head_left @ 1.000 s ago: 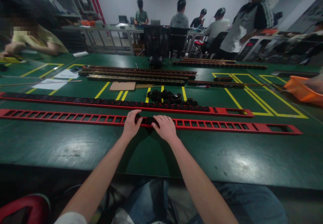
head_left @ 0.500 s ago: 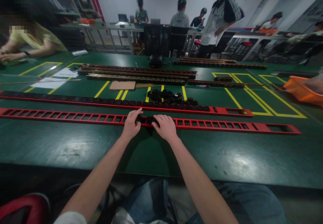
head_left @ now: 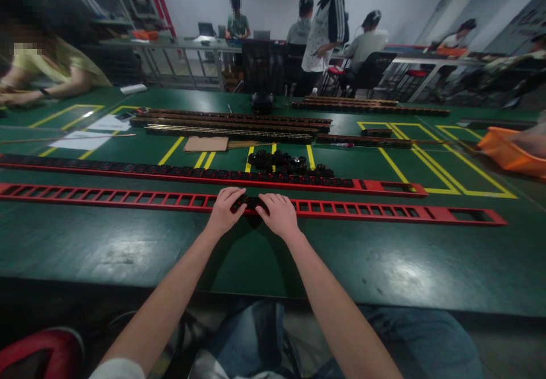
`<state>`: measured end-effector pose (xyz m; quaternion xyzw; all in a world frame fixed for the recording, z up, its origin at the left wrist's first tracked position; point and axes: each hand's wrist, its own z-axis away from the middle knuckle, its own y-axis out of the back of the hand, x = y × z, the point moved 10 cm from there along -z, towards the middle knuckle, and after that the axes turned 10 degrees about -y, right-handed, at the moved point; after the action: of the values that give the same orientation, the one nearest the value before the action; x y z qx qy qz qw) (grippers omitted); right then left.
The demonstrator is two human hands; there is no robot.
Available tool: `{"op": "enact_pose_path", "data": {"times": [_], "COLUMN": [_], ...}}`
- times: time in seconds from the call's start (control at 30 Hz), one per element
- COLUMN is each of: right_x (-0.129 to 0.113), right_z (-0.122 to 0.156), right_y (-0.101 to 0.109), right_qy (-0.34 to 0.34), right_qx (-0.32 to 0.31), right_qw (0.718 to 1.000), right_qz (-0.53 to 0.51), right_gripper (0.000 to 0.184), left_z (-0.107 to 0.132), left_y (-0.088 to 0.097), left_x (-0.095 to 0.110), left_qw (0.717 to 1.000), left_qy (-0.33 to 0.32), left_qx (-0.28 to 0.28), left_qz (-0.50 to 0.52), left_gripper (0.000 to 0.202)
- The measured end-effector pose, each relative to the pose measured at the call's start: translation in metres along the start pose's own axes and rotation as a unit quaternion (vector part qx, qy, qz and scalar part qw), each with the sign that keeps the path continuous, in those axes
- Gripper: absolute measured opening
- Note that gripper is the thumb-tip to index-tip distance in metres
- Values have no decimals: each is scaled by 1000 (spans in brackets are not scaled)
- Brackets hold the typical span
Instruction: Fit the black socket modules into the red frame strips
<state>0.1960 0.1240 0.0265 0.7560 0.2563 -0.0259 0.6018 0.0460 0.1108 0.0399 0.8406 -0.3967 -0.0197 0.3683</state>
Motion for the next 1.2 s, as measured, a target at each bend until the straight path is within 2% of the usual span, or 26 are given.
{"op": "enact_pose_path", "data": {"times": [0.47,1.2], "right_x": [0,0], "right_z": [0,0], "right_y": [0,0], "right_qy": [5,0], "right_qx": [6,0], "right_qw": [1000,1000], "right_qz": [-6,0], "right_gripper": [37,37], "left_z": [0,0], "left_y": [-10,-15], "left_x": [2,1], "left_qw": [998,994], "left_qy": [-4,24], "left_qx": [-58,-101], "left_qz": [-10,-38], "left_gripper": [39,42]}}
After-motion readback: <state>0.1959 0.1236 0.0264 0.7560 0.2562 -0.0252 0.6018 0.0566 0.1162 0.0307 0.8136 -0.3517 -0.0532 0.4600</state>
